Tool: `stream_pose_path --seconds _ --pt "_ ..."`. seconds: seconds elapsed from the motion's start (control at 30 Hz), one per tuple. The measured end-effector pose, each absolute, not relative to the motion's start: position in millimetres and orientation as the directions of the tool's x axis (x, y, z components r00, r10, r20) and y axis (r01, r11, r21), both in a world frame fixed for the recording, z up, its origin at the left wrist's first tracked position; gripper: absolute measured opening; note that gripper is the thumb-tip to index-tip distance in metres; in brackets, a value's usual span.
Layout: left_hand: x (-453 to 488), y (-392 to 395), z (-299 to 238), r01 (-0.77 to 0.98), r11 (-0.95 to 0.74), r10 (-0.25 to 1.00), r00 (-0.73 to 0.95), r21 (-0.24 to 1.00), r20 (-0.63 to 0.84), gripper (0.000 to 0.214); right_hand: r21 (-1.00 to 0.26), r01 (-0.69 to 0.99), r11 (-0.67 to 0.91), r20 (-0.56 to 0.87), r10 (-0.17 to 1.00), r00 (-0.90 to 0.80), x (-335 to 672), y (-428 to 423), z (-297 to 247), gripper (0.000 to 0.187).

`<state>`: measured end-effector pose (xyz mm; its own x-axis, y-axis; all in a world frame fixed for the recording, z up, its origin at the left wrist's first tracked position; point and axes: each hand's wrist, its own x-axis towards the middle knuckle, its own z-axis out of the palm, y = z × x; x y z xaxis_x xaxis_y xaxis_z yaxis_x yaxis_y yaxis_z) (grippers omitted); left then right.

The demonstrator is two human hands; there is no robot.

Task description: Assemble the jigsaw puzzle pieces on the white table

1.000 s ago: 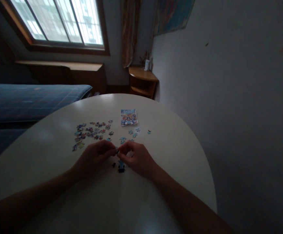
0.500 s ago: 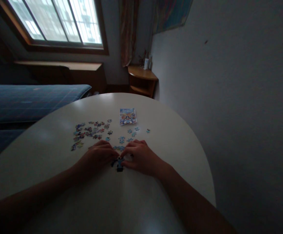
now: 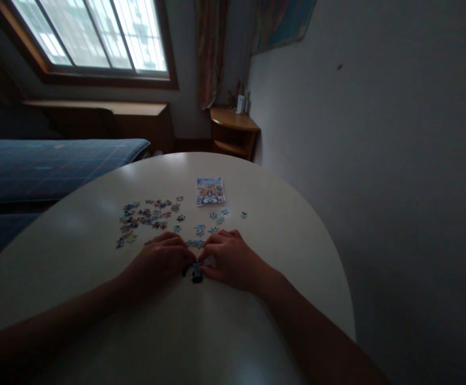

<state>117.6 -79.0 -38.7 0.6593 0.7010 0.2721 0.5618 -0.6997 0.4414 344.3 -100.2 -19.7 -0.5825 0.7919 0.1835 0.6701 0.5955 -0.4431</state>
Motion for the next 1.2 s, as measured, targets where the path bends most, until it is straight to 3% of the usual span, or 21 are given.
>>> stream_pose_path --seconds 0.3,0.67,0.9,1.03,1.2 --pt "118 -79 -39 0.554 -0.665 0.726 0.638 0.501 0.257 0.01 -0.447 0.684 0.576 0.15 0.802 -0.578 344 -101 -17 0.014" --pt "121 -82 -39 0.579 -0.728 0.681 0.67 0.366 0.295 0.009 -0.447 0.676 0.585 0.171 0.798 -0.578 345 -101 -20 0.013" --pt "97 -74 -27 0.391 -0.847 0.494 0.829 0.36 0.261 0.012 -0.446 0.679 0.583 0.142 0.796 -0.589 345 -101 -16 0.016" --pt "85 -69 -19 0.285 -0.921 0.35 0.905 0.267 0.243 0.02 -0.444 0.669 0.596 0.153 0.786 -0.598 347 -101 -15 0.019" --pt "85 -69 -16 0.261 -0.943 0.299 0.937 0.206 0.181 0.028 -0.415 0.634 0.653 0.182 0.742 -0.645 351 -101 -20 0.02"
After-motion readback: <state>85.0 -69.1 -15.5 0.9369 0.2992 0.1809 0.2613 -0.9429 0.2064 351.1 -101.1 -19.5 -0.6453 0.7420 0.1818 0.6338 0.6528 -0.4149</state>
